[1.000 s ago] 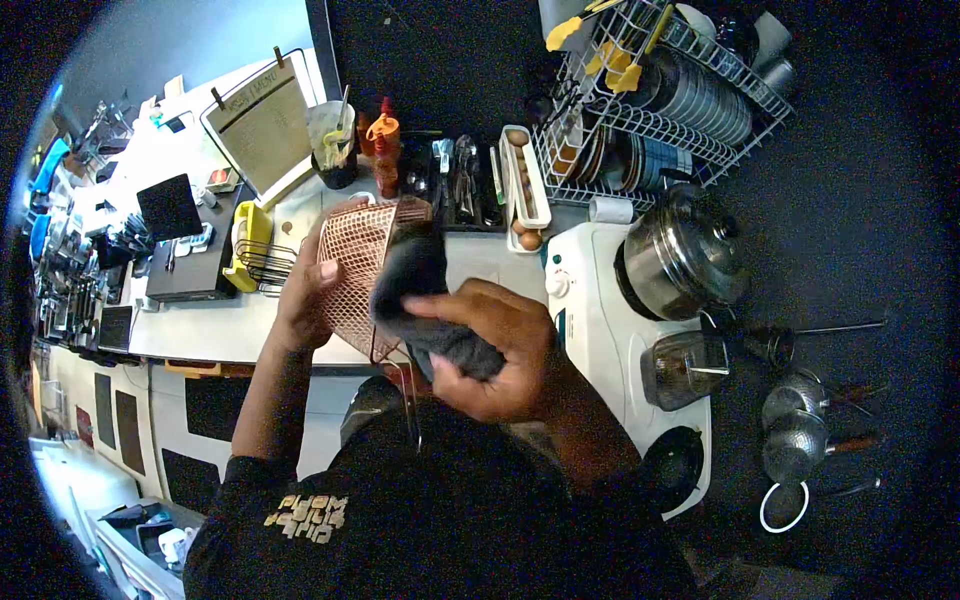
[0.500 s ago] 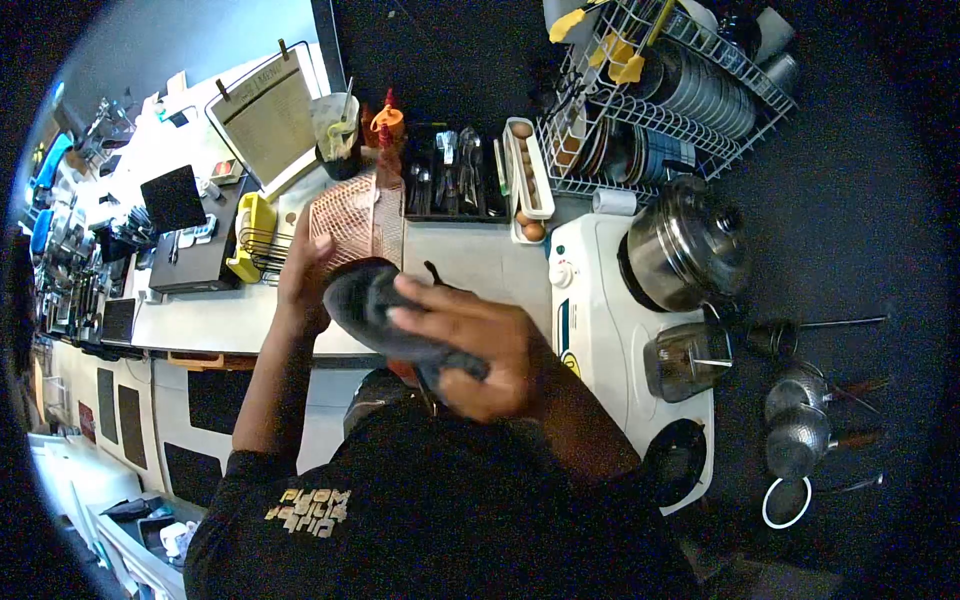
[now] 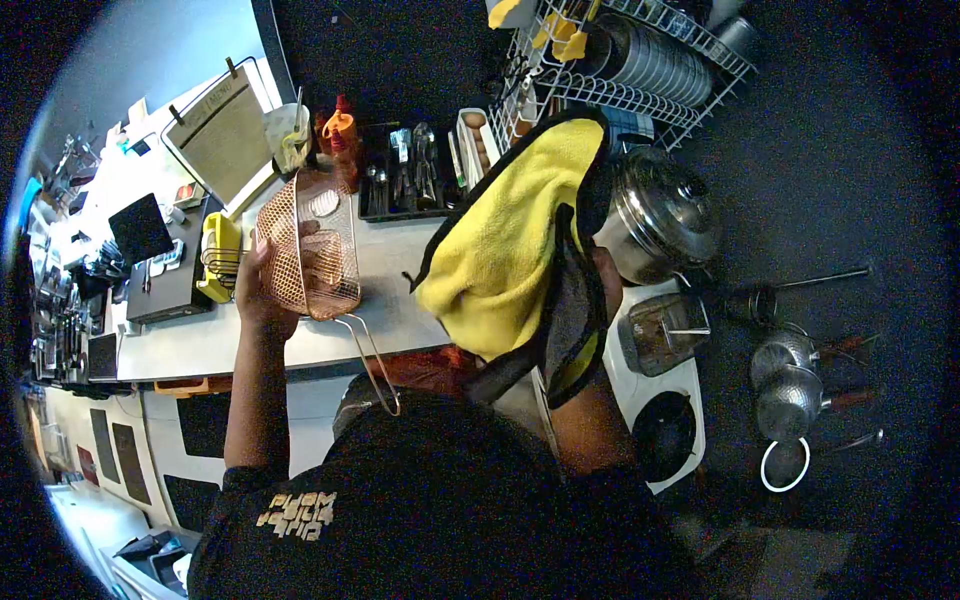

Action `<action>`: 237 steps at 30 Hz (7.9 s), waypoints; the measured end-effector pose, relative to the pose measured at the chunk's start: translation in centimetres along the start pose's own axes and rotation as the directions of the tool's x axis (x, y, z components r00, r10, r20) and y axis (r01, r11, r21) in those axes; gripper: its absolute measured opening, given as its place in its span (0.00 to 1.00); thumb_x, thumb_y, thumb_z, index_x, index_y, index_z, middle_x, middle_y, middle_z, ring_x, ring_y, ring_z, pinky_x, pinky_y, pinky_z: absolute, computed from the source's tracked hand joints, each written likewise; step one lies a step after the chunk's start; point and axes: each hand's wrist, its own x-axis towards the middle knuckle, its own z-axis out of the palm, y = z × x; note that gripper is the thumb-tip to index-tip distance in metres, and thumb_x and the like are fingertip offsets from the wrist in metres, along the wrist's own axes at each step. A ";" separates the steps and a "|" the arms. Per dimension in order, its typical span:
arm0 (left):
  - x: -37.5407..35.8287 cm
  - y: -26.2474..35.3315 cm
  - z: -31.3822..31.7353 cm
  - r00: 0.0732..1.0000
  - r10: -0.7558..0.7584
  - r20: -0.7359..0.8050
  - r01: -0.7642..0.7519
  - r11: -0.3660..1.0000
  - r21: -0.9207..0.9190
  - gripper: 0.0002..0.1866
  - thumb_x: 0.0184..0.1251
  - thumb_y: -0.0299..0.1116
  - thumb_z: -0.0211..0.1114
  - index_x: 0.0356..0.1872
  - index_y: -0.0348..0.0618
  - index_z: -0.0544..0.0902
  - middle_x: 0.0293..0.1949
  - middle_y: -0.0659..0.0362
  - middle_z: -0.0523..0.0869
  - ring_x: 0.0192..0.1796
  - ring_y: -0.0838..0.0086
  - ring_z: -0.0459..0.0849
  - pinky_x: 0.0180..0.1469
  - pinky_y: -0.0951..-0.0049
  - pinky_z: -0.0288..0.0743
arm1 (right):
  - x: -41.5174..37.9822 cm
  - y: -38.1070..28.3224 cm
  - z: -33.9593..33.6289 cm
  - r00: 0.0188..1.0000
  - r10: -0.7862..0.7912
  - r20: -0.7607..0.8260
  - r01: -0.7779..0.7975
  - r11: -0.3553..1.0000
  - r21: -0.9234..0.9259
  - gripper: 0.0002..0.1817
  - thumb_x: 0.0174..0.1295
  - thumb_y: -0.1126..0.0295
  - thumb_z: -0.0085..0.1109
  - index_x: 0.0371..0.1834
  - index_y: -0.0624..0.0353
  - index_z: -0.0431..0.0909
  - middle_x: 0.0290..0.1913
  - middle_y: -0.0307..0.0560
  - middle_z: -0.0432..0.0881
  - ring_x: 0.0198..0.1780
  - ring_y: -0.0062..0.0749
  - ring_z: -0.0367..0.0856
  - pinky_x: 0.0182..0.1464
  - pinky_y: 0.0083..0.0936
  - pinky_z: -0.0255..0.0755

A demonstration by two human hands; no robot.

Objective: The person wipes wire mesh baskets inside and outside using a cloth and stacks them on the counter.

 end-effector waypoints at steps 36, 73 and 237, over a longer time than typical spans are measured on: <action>-0.7 -0.2 -1.5 0.975 -0.038 0.219 0.114 0.932 -0.343 0.47 0.59 0.52 0.53 0.76 0.38 0.49 0.67 0.39 0.68 0.63 0.50 0.75 0.63 0.43 0.70 | -2.8 9.9 1.6 0.948 0.021 0.317 0.295 0.315 -0.902 0.27 0.55 0.75 0.43 0.59 0.71 0.74 0.52 0.54 0.83 0.49 0.37 0.82 0.57 0.29 0.74; -11.7 16.0 -15.8 0.899 0.355 0.256 -0.426 0.571 0.702 0.45 0.32 0.39 0.86 0.56 0.31 0.75 0.51 0.47 0.79 0.52 0.60 0.83 0.53 0.69 0.81 | -11.2 29.8 9.9 0.977 0.119 0.178 0.026 0.758 -0.651 0.23 0.62 0.58 0.56 0.56 0.60 0.76 0.53 0.50 0.82 0.54 0.43 0.82 0.58 0.39 0.76; -10.1 20.9 -16.1 0.780 -0.463 0.421 0.044 0.712 0.701 0.49 0.31 0.36 0.83 0.60 0.30 0.67 0.48 0.49 0.82 0.51 0.69 0.83 0.56 0.70 0.77 | -15.3 32.2 10.7 0.831 -0.276 0.483 0.387 -0.337 -0.859 0.28 0.47 0.69 0.77 0.51 0.64 0.76 0.47 0.53 0.84 0.49 0.40 0.84 0.53 0.35 0.78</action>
